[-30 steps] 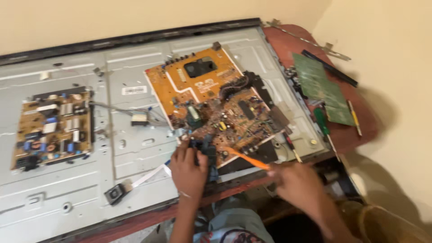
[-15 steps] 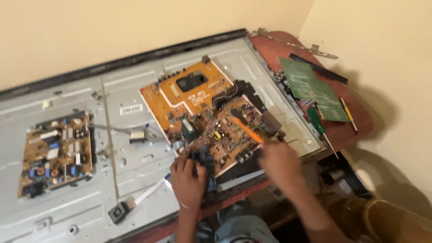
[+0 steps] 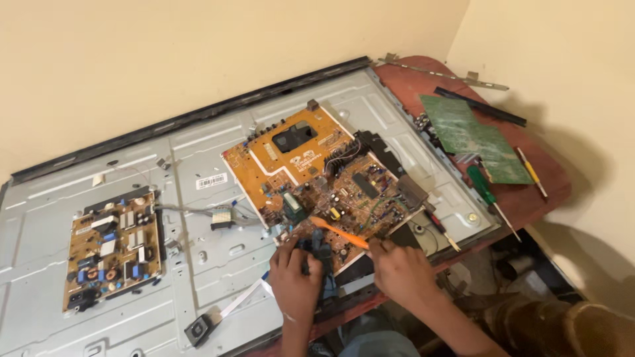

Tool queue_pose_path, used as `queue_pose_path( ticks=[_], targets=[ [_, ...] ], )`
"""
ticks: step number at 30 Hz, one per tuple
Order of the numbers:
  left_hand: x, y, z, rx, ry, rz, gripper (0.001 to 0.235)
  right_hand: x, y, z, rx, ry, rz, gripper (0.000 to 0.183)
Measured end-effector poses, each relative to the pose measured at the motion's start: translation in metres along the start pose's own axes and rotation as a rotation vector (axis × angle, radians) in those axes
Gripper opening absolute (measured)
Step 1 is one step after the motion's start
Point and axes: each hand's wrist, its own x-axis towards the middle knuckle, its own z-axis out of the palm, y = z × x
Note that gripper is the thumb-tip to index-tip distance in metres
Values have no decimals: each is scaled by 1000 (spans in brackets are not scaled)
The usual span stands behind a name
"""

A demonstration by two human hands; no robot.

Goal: The person uses a small brush to clean dust and debris from a disassembled television circuit board. They hold the board steady with one hand while brushing with the other, working across various components.

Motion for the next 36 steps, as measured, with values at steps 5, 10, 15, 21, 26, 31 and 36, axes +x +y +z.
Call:
queue_pose_path(
  ticks=[5,10,15,21,26,31,36],
  targets=[
    [-8,-4,0,-7,-61,-83,13,-18,36,-27,65,-132,-99,23],
    [1,-1,4,10,0,0,11,-29,86,-54,-1,-69,4,22],
    [-9,-6,4,-8,-16,-21,12,5,99,-31,-244,17,210,21],
    [-5,-6,8,8,-5,-32,12,50,18,26,107,38,144,26],
    [-6,-4,7,-12,15,-21,12,24,-49,45,-151,67,155,32],
    [-6,-5,3,-31,1,-19,12,-14,-42,22,15,36,17,41],
    [-4,0,0,-55,4,-41,13,-19,-23,-2,34,-95,-75,35]
  ],
)
